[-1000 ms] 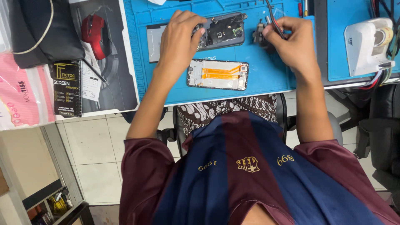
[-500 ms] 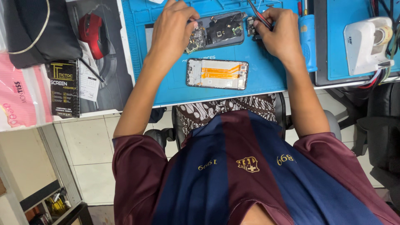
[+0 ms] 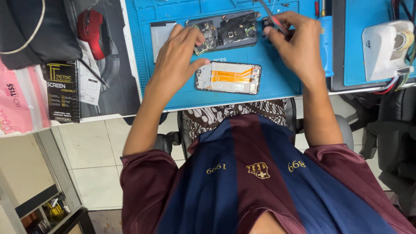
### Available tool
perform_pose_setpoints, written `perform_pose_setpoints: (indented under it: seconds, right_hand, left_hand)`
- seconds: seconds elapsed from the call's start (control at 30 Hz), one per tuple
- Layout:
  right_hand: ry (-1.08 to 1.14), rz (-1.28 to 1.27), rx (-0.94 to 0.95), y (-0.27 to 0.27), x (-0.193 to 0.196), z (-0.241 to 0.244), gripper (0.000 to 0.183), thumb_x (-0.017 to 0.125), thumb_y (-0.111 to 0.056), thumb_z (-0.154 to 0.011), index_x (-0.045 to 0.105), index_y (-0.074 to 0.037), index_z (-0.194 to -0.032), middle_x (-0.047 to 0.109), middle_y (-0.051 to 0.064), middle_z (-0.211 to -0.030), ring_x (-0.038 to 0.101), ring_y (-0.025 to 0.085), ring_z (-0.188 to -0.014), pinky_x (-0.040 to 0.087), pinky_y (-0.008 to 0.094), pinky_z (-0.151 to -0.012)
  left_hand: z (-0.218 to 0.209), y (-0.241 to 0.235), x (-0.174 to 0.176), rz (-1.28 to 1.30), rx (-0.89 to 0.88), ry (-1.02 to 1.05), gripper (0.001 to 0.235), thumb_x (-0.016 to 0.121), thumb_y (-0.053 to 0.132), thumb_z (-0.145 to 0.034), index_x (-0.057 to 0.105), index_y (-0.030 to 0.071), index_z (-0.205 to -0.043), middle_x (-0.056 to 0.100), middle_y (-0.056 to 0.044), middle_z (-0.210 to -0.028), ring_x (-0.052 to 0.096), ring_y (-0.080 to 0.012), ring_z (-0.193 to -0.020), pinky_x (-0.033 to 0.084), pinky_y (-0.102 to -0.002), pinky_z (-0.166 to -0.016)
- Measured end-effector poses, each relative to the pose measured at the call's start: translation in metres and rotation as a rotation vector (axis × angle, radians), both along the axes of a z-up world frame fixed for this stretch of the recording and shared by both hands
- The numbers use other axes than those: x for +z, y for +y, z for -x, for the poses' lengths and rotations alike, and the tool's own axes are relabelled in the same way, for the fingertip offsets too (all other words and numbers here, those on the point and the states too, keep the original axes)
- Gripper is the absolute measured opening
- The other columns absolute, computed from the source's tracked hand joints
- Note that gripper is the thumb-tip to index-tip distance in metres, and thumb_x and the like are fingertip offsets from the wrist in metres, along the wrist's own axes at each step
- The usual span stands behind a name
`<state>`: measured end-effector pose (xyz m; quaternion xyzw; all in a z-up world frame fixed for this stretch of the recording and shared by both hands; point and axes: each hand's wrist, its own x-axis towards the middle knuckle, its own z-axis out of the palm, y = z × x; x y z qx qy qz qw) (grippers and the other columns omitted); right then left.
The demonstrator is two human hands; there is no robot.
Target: The person uses a screwdriver and a plastic spudger to remove screws and pry open a smartphone. They detach the motherboard and carefully scrape adhesive from its surface, then place the cleaned board onto the phone chassis.
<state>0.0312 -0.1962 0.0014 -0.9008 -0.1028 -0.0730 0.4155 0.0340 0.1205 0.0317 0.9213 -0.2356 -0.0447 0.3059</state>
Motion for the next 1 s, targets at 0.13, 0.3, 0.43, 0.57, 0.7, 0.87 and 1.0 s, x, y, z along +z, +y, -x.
perform_pose_setpoints:
  seconds: [0.13,0.3,0.43,0.57,0.7,0.87,1.0]
  right_hand:
    - [-0.017,0.074,0.088,0.012,0.003,-0.003,0.023,0.087,-0.008,-0.093,0.074,0.003,-0.109,0.065,0.011,-0.081,0.057,0.017,-0.065,0.045,0.031,-0.062]
    - [-0.007,0.154,0.04,0.025,0.002,-0.011,0.025,0.089,-0.007,-0.089,0.076,0.002,-0.109,0.061,0.013,-0.075,0.054,0.023,-0.062,0.043,0.037,-0.06]
    - [-0.045,0.18,0.099,0.024,0.002,-0.014,0.027,0.088,-0.005,-0.087,0.076,0.001,-0.11,0.062,0.013,-0.077,0.055,0.025,-0.063,0.044,0.037,-0.061]
    - [-0.005,0.197,0.112,0.022,0.001,-0.016,0.026,0.089,-0.007,-0.089,0.077,-0.001,-0.112,0.062,0.014,-0.076,0.056,0.026,-0.063,0.045,0.038,-0.061]
    - [0.029,0.215,0.142,0.023,0.002,-0.02,0.028,0.088,-0.006,-0.089,0.077,-0.001,-0.114,0.061,0.015,-0.075,0.055,0.027,-0.061,0.045,0.039,-0.061]
    - [0.029,0.212,0.19,0.023,0.005,-0.024,0.024,0.086,-0.007,-0.091,0.077,-0.001,-0.112,0.061,0.014,-0.077,0.055,0.026,-0.061,0.045,0.038,-0.062]
    - [0.122,0.203,0.186,0.024,0.01,-0.025,0.02,0.083,-0.006,-0.091,0.077,-0.002,-0.109,0.054,0.011,-0.067,0.051,0.023,-0.056,0.043,0.037,-0.059]
  left_hand:
    - [0.007,0.005,-0.012,-0.033,0.123,-0.105,0.081,0.097,0.02,-0.071,0.047,0.0,-0.131,0.056,-0.02,-0.129,0.054,-0.0366,-0.124,0.05,-0.045,-0.106]
    - [-0.003,0.012,-0.034,-0.002,0.138,-0.216,0.103,0.099,0.021,-0.071,0.035,-0.006,-0.146,0.049,-0.028,-0.144,0.048,-0.0435,-0.133,0.046,-0.046,-0.11]
    - [-0.008,0.011,-0.042,-0.025,0.116,-0.173,0.103,0.098,0.019,-0.071,0.034,-0.006,-0.148,0.053,-0.026,-0.138,0.051,-0.0419,-0.13,0.046,-0.046,-0.111]
    - [-0.008,0.01,-0.041,-0.021,0.111,-0.155,0.098,0.096,0.014,-0.074,0.034,-0.005,-0.148,0.056,-0.026,-0.134,0.053,-0.0418,-0.128,0.048,-0.045,-0.108]
    - [-0.01,0.01,-0.036,0.01,0.109,-0.135,0.095,0.095,0.01,-0.074,0.036,-0.003,-0.147,0.057,-0.024,-0.133,0.055,-0.0411,-0.127,0.05,-0.045,-0.106]
    - [-0.012,0.01,-0.031,0.04,0.1,-0.095,0.092,0.094,0.008,-0.075,0.038,0.001,-0.148,0.059,-0.019,-0.131,0.059,-0.038,-0.125,0.051,-0.044,-0.105]
    - [-0.016,0.012,-0.028,0.018,0.088,-0.092,0.094,0.095,0.01,-0.072,0.039,0.001,-0.147,0.06,-0.017,-0.129,0.06,-0.036,-0.123,0.051,-0.044,-0.105]
